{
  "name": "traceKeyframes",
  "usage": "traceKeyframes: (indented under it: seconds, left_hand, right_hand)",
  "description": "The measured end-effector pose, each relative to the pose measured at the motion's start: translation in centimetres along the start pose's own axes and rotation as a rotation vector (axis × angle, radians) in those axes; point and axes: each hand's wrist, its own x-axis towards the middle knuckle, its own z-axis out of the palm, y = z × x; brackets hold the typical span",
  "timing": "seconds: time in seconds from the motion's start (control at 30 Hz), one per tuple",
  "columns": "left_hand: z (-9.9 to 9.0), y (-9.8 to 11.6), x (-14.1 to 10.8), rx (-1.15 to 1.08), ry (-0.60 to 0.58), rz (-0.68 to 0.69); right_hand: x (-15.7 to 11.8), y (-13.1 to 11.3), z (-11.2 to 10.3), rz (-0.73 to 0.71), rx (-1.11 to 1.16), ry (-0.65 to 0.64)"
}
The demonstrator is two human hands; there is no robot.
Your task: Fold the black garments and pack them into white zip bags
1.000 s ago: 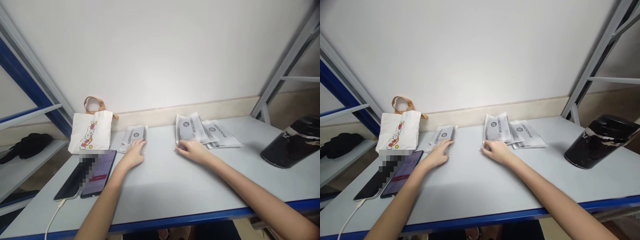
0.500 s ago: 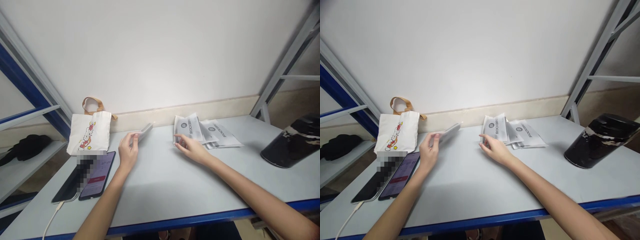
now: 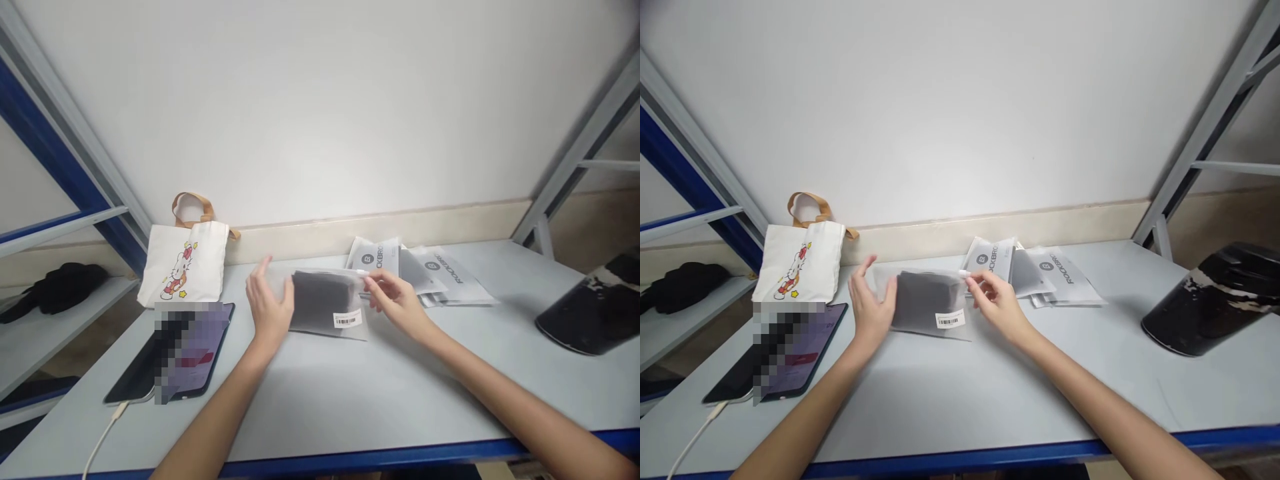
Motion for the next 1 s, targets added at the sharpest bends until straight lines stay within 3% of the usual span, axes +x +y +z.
traceKeyframes:
  seconds: [0.13, 0.27, 0.5, 0.67, 0.87, 1.0]
  left_hand:
    - [-1.0, 3.1, -0.1, 0.054, -0.234, 0.42]
    - [-1.4, 5.1, -0.4, -0.036, -0.286, 0.53]
    - [-2.2, 5.7, 0.2, -0.022, -0.336, 0.441]
    - [-2.7, 3.8, 1.7, 0.029, -0.3, 0.388]
    - [-3.6, 0.1, 3.8, 0.059, -0.197, 0.242]
    - [-3.6, -0.4, 3.8, -0.11, -0.202, 0.03]
  right_hand:
    - [-1.2, -1.0, 1.1, -0.276, -0.188, -0.04]
    - [-2.0, -1.4, 1.8, -0.551, -0.36, -0.053]
    - [-1.9, -2.0, 1.7, -0.58, -0.359, 0.02]
    - [-0.9, -2.2, 0.1, -0.536, -0.354, 0.165]
    - [0.8, -1.4, -2.5, -0.348, -0.315, 0.377]
    - [1.6, 0.1, -3.2, -0.171, -0.336, 0.302]
